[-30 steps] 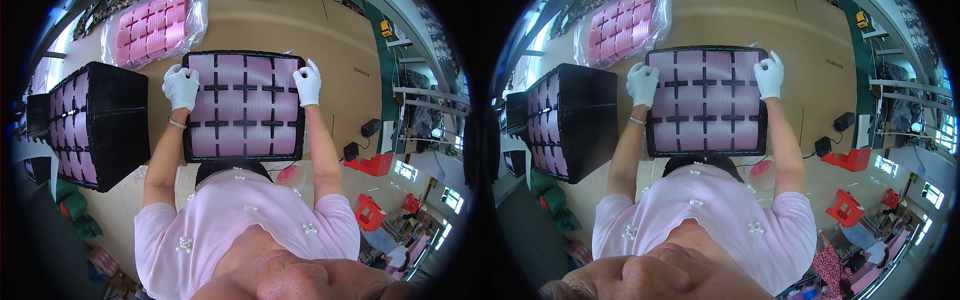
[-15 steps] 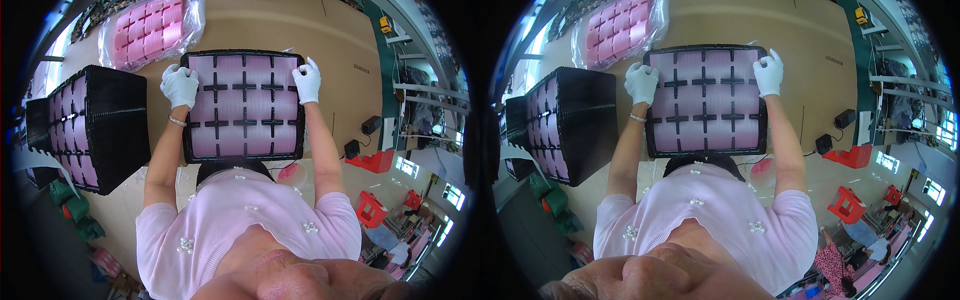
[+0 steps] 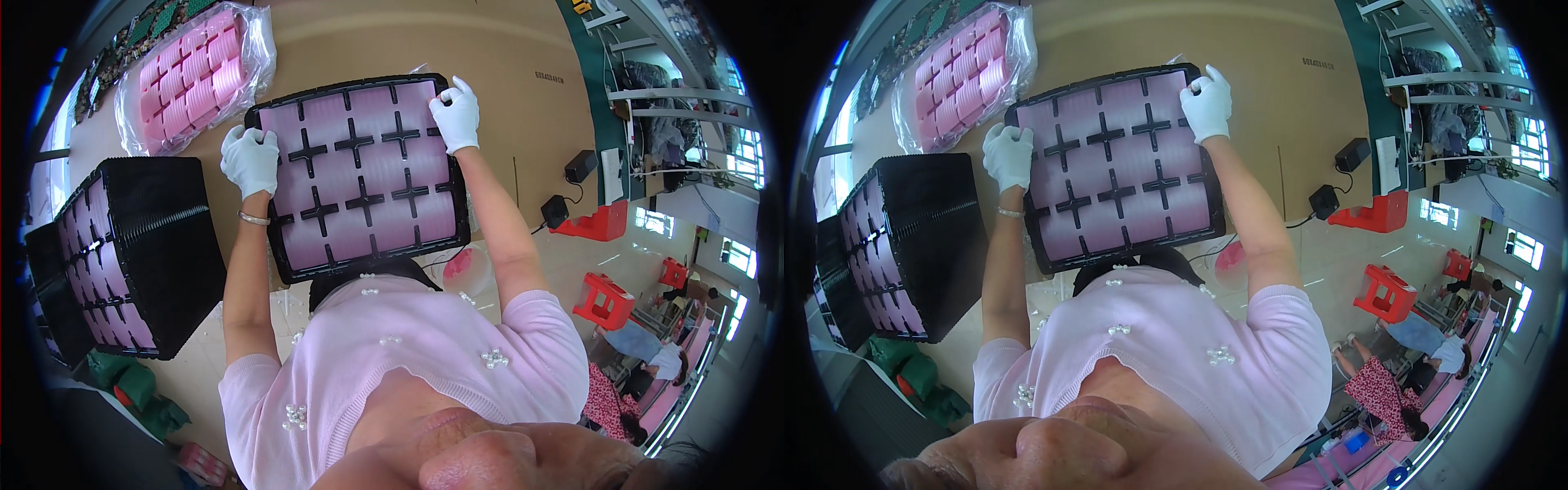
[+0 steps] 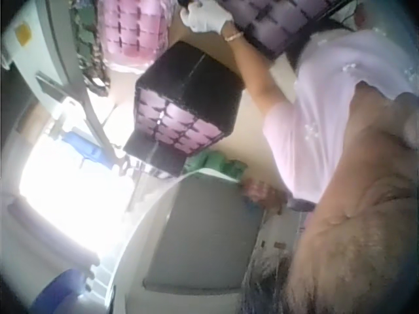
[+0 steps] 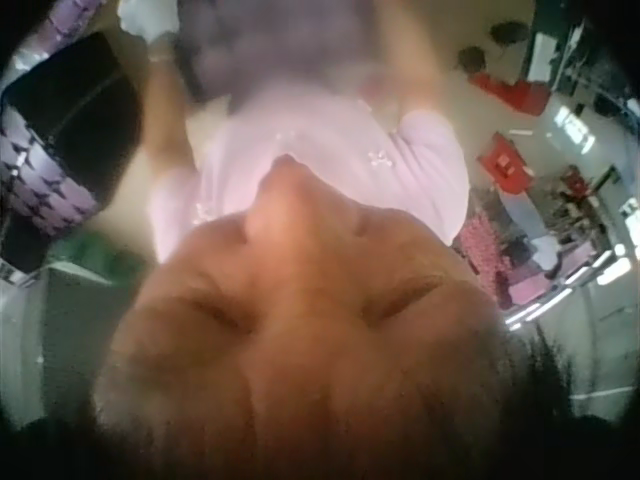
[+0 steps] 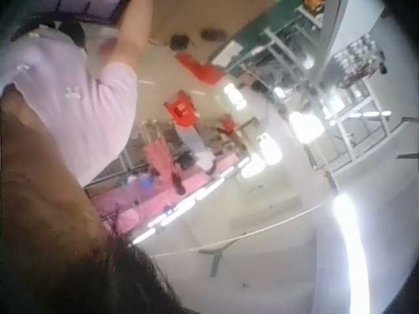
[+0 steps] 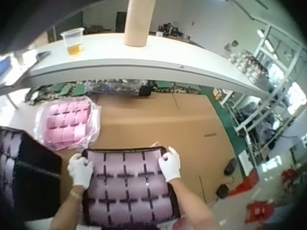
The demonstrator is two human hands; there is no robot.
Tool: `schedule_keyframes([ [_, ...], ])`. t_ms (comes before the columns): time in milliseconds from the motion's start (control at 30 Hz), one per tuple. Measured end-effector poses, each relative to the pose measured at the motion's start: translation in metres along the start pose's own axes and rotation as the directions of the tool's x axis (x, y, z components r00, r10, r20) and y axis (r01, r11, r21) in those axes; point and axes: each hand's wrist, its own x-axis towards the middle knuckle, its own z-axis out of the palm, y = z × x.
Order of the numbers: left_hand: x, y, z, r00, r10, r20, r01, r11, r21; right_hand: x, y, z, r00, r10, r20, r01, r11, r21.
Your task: Assembling protective components by placing pink foam inserts and white divider strips into black plastic trays.
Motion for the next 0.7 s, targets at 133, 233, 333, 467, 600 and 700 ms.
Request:
schedule_keyframes([
  [133, 0.002, 0.001, 0.001, 1.0, 0.001, -0.008, -0.001, 1.0, -0.005, 0.003, 0.002, -0.003, 0.999, -0.024, 0.037, 0.024, 1.0, -0.008],
  [233, 0.002, 0.001, 0.004, 1.0, -0.005, -0.011, 0.005, 1.0, -0.014, 0.002, 0.005, -0.002, 1.0, -0.019, 0.018, 0.02, 0.999, -0.035],
  [333, 0.002, -0.002, 0.005, 1.0, -0.021, -0.001, 0.021, 1.0, -0.021, 0.002, 0.003, 0.0, 1.0, -0.019, 0.017, 0.019, 0.999, -0.044],
  [467, 0.003, -0.001, 0.002, 1.0, -0.021, -0.01, 0.021, 1.0, -0.005, 0.004, -0.002, -0.002, 0.999, -0.006, 0.034, 0.007, 0.999, -0.049],
  [600, 0.004, -0.004, 0.006, 1.0, -0.012, 0.002, 0.012, 1.0, -0.003, 0.006, 0.002, 0.001, 0.999, -0.032, 0.022, 0.033, 0.999, -0.021],
  [700, 0.002, -0.007, 0.009, 1.0, 0.008, -0.005, -0.008, 1.0, 0.006, 0.003, 0.004, 0.003, 0.999, -0.039, 0.024, 0.04, 0.998, -0.046],
])
